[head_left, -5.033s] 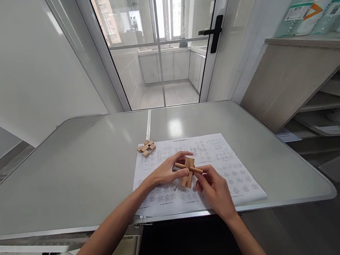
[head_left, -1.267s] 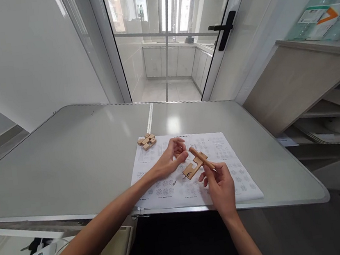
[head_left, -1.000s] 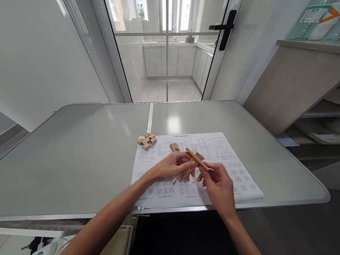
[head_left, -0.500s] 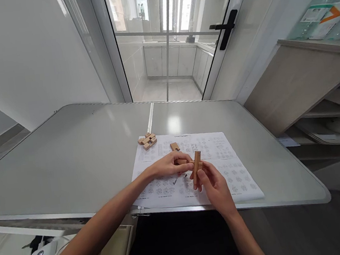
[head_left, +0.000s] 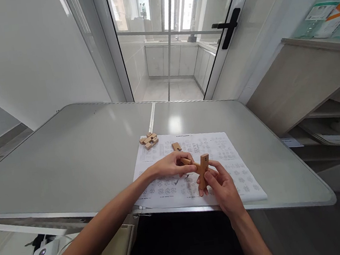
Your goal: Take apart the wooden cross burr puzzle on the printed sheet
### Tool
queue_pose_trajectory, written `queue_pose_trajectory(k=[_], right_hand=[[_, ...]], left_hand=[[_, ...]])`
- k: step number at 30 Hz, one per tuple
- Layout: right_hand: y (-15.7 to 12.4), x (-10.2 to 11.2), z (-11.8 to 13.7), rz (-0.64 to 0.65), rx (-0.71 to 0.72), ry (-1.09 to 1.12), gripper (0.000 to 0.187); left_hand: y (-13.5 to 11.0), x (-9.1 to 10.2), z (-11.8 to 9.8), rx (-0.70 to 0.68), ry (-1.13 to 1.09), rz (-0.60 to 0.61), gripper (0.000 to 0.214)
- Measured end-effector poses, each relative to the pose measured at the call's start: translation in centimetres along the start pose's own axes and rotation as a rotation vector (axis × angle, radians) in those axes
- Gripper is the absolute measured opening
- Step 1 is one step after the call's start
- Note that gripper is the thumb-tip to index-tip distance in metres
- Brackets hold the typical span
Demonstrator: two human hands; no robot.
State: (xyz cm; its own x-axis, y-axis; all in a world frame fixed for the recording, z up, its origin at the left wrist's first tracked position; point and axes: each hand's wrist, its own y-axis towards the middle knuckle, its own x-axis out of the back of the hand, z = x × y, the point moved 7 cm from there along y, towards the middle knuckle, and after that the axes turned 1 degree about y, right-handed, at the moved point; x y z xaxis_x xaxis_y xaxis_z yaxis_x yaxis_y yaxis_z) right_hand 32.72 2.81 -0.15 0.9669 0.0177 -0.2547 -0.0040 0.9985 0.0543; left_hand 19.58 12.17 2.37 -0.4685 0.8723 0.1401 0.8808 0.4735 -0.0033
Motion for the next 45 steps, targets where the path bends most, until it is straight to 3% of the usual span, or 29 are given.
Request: queue_pose_trajectory(k=[11,15,23,28,31,35,40,45], right_hand=[[-0.3,0.3,0.2,0.0,0.033,0.05,0.033],[-0.4,1.2,-0.3,-0.071,0.022,0.119,0.036],[-0.1,3.0,-1.0,-0.406,-0.069,0.216,0.038],[0.2,2.3,-0.6,-0.424,-0.045,0.138,0.055],[0.2,2.1,-0.6,-0.409,-0.038,0.073,0.067],[0.2,2.1,-0.7,-0.393,-0.037,0.013,0.073],[0.3,1.8,-0.7,-0.357,-0.046,-0.028,0.07],[0.3,1.5,-0.6,-0.348,-0.039,-0.029,0.07]], left_hand=[[0.2,0.0,0.2,-0.013,-0.03,-0.007,0.04],[0.1,0.4,0.2,0.001,0.003,-0.033,0.041],[-0.5,3.4,0.1,-0.011,0.12,-0.465,0.04],[-0.7,4.4,0.0,-0.03,0.189,-0.599,0.048],[-1.1,5.2,0.1,-0.002,0.365,-0.712,0.041],[-1.4,5.7,-0.1,-0.002,0.786,-0.82,0.029],[-1.3,5.6,0.8,0.01,1.035,-0.805,0.026],[-1.0,5.5,1.3,0.027,1.046,-0.747,0.03]])
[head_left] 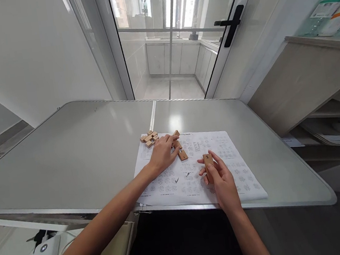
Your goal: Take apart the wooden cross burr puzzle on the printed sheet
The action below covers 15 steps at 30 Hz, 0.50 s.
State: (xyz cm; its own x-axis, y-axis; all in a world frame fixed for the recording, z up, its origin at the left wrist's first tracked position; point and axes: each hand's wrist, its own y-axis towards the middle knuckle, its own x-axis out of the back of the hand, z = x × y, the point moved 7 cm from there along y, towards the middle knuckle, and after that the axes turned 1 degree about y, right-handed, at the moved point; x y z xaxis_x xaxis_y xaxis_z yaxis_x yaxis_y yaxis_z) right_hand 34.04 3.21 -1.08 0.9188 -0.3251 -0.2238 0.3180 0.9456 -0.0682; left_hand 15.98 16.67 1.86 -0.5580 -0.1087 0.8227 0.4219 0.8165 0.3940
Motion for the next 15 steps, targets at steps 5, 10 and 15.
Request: queue_pose_trajectory(k=[5,10,15], right_hand=[[-0.1,-0.1,0.0,0.008,-0.011,-0.007,0.068],[0.0,-0.1,-0.1,0.004,-0.014,-0.001,0.067],[-0.2,-0.2,-0.1,0.009,-0.015,0.008,0.062]], left_hand=[[0.0,-0.4,-0.9,-0.116,-0.126,0.089,0.024],[-0.3,-0.6,-1.9,-0.198,-0.209,0.17,0.022],[-0.7,-0.7,-3.1,-0.3,-0.248,0.256,0.024]])
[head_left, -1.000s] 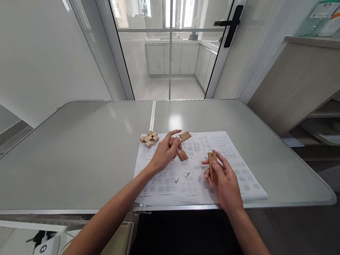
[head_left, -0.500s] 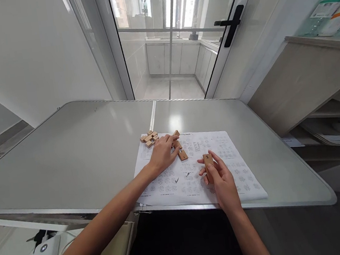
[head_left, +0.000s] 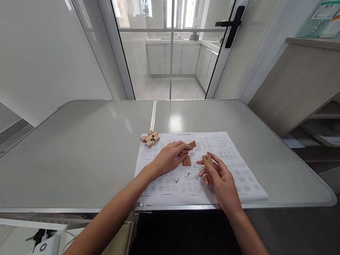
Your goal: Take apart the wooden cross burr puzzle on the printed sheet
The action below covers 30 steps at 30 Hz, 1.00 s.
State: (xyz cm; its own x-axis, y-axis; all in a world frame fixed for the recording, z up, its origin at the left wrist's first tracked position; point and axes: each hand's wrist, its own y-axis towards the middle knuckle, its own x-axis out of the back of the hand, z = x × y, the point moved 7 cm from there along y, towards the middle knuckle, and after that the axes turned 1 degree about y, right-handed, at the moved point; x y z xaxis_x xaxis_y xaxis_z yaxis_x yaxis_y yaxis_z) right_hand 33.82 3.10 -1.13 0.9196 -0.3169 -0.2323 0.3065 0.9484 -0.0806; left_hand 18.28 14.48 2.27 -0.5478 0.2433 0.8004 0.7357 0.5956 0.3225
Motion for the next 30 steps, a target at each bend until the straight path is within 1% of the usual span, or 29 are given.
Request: queue_pose_trajectory(k=[3,6,8,12,15,17,21,25,30], right_hand=[[-0.1,0.0,0.0,0.01,-0.003,-0.009,0.057],[-0.1,-0.3,0.1,0.045,0.015,-0.054,0.045],[-0.1,-0.4,0.3,0.058,0.027,-0.08,0.042],[-0.1,-0.3,0.2,0.03,0.002,-0.091,0.052],[-0.1,-0.2,0.1,0.007,-0.012,-0.084,0.058],[-0.1,-0.1,0.0,0.005,-0.014,-0.076,0.059],[0.0,-0.1,0.0,0.008,0.007,-0.131,0.061],[0.2,0.0,-0.2,-0.011,0.024,-0.207,0.066],[0.6,0.3,-0.9,-0.01,0.045,-0.326,0.073]], left_hand=[[0.0,0.0,-0.5,-0.028,0.036,0.014,0.023],[0.0,0.4,-0.5,-0.017,0.098,-0.027,0.026],[0.1,0.6,-0.2,-0.002,0.154,-0.064,0.028],[0.0,1.1,0.9,0.066,0.269,-0.119,0.027],[-0.3,1.3,2.2,0.162,0.343,-0.134,0.023],[-0.4,1.4,2.7,0.197,0.361,-0.135,0.022],[-0.5,1.3,3.2,0.204,0.352,-0.122,0.02],[-0.5,1.1,3.2,0.188,0.33,-0.089,0.021],[-0.4,1.2,2.5,0.156,0.286,-0.032,0.03]])
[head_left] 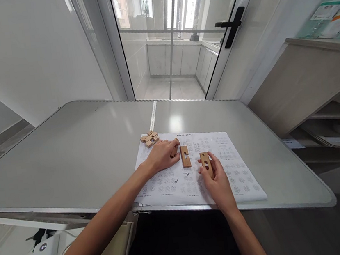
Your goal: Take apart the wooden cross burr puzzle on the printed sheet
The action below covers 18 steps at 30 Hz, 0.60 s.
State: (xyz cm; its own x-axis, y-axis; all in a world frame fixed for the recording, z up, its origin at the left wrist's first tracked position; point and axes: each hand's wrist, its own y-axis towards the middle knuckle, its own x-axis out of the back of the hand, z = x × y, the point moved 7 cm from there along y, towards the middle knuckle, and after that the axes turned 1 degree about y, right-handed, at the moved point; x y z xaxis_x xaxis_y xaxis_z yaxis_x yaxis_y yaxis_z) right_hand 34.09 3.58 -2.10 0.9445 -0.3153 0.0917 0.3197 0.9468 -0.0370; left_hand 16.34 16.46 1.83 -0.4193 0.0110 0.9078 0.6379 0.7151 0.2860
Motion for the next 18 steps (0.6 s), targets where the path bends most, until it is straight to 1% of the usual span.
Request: queue_pose_trajectory(k=[4,10,15,18], right_hand=[[0.1,0.0,-0.2,-0.013,0.052,-0.107,0.073],[0.1,-0.2,0.4,-0.066,0.14,-0.283,0.066],[0.0,-0.4,0.8,-0.066,0.207,-0.333,0.06],[-0.1,-0.5,0.7,-0.06,0.204,-0.318,0.059]], left_hand=[[0.0,0.4,-0.3,-0.009,-0.031,0.017,0.037],[-0.2,0.6,-0.5,0.005,-0.021,0.025,0.042],[-0.3,0.8,-0.7,0.03,0.025,0.052,0.048],[-0.4,0.8,-0.8,0.034,0.044,0.073,0.051]])
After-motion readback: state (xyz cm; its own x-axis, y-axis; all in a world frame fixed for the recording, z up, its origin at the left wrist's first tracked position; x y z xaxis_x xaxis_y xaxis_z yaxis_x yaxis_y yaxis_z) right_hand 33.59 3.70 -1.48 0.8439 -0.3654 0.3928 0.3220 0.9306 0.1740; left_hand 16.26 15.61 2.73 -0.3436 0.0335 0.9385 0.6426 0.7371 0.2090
